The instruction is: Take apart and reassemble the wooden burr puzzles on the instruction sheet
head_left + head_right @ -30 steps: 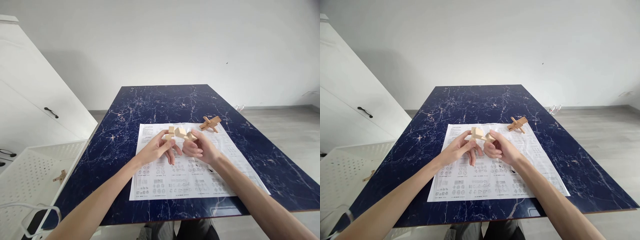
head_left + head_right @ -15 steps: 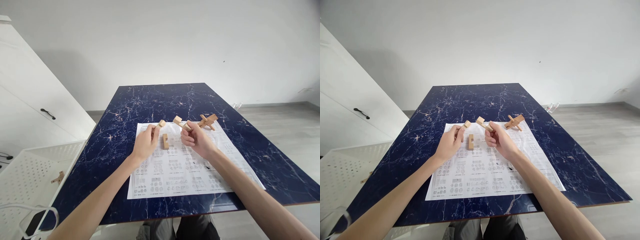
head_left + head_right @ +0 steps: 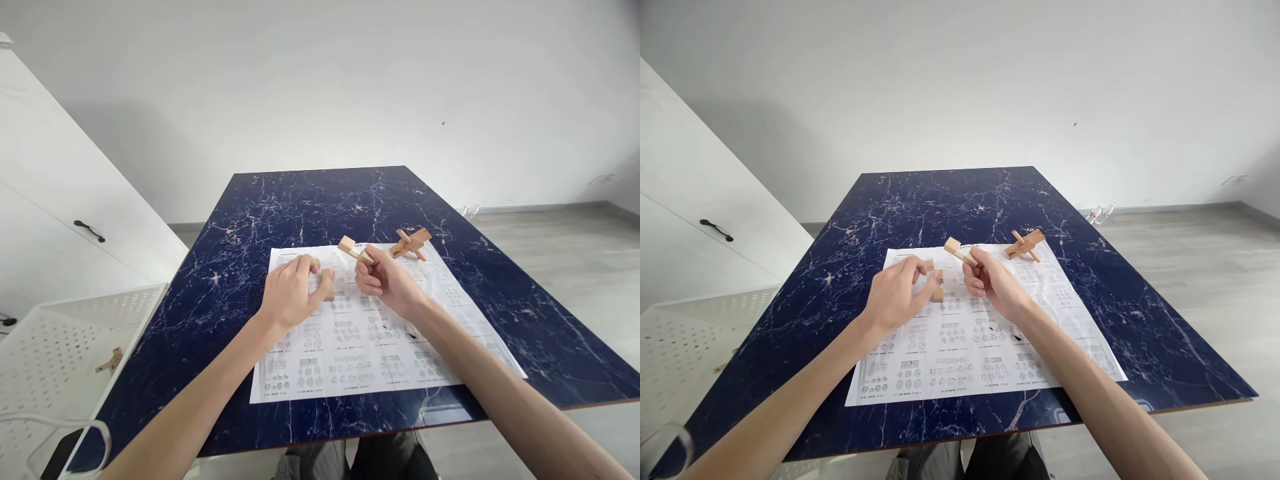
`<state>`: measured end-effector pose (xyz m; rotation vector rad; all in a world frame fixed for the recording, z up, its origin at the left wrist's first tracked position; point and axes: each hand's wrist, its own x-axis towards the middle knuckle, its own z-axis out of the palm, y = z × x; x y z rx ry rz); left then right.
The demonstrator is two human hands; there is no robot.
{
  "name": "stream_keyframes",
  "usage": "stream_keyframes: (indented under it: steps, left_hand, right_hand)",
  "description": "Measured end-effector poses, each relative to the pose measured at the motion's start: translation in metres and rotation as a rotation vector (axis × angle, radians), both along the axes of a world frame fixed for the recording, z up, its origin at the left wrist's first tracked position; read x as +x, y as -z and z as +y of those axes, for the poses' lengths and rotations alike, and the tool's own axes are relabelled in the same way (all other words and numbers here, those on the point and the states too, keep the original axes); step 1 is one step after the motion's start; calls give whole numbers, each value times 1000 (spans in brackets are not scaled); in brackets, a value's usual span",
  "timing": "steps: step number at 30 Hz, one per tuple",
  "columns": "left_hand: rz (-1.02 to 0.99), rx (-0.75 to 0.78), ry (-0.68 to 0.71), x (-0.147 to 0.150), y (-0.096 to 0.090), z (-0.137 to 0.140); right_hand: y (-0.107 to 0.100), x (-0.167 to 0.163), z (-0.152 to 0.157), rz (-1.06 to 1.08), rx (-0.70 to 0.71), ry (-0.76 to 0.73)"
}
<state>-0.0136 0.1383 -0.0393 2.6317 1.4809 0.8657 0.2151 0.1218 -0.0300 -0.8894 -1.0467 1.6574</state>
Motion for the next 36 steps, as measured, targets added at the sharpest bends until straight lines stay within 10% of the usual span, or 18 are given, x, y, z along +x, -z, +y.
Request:
stream_keyframes:
  steps: [6,18,36]
  left_hand:
    - [101,-205,16,6,2,-7]
    - [-779,-1053,334,11,-15,-8]
    - [-822,-1048,464,13,-13,-12]
  right_hand:
    - [0,-2,0,14,2,-7]
    - [-2,1,1,51,61,41]
    - [10,-3,-4,-275,243,-94]
